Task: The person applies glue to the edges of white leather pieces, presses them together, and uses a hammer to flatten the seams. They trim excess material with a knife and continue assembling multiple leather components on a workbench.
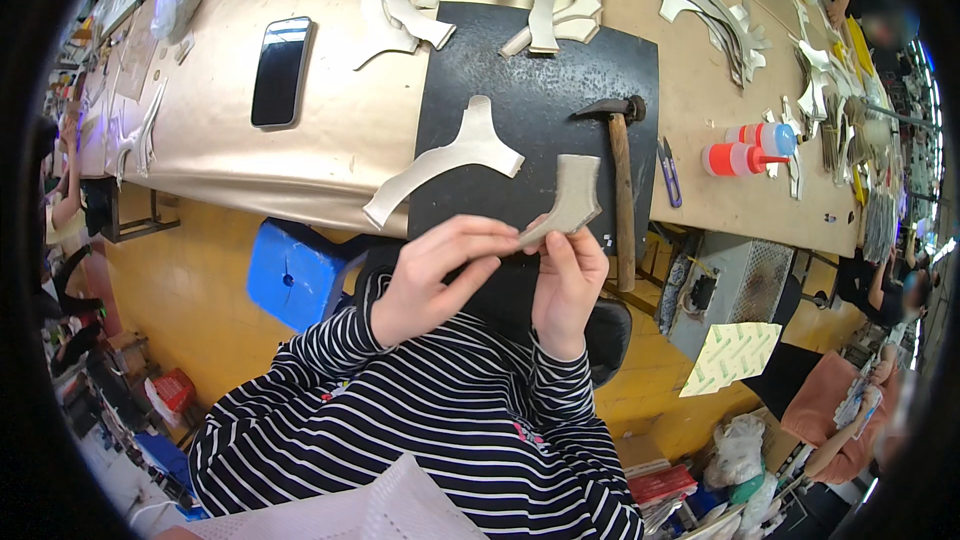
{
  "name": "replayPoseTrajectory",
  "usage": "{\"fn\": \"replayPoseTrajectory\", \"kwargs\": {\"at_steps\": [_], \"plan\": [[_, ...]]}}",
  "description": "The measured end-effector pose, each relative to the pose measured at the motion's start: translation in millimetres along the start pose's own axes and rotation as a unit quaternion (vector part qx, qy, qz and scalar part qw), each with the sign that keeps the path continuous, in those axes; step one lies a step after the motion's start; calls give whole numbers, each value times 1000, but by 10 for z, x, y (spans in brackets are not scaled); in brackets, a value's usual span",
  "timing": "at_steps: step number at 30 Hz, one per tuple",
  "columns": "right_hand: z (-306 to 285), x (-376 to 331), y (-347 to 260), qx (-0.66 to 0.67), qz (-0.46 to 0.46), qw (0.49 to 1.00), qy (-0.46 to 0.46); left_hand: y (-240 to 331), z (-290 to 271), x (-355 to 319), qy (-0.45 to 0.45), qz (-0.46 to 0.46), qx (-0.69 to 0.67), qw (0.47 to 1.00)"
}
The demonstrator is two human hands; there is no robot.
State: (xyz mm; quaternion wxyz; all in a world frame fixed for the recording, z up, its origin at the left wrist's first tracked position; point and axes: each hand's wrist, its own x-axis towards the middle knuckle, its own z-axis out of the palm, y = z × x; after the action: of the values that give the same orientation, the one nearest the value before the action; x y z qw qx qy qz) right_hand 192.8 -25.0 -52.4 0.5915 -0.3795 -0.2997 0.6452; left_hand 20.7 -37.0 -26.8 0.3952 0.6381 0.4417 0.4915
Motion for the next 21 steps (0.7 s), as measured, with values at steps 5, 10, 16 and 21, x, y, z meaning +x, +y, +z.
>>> {"fn": "replayPoseTrajectory", "kwargs": {"at_steps": [5,10,16,21], "plan": [[-59,111,-35,-36,4,997,63,-330,-241,110,87,-68,311,944],[-91,180,-85,-81,-28,995,58,-528,-652,134,17,-275,231,933],[-4,217,-176,-102,-35,992,58,-455,-640,225,167,-273,-178,931],[32,217,-180,-40,-20,997,57,-580,-411,335,134,-333,-284,889]]}}
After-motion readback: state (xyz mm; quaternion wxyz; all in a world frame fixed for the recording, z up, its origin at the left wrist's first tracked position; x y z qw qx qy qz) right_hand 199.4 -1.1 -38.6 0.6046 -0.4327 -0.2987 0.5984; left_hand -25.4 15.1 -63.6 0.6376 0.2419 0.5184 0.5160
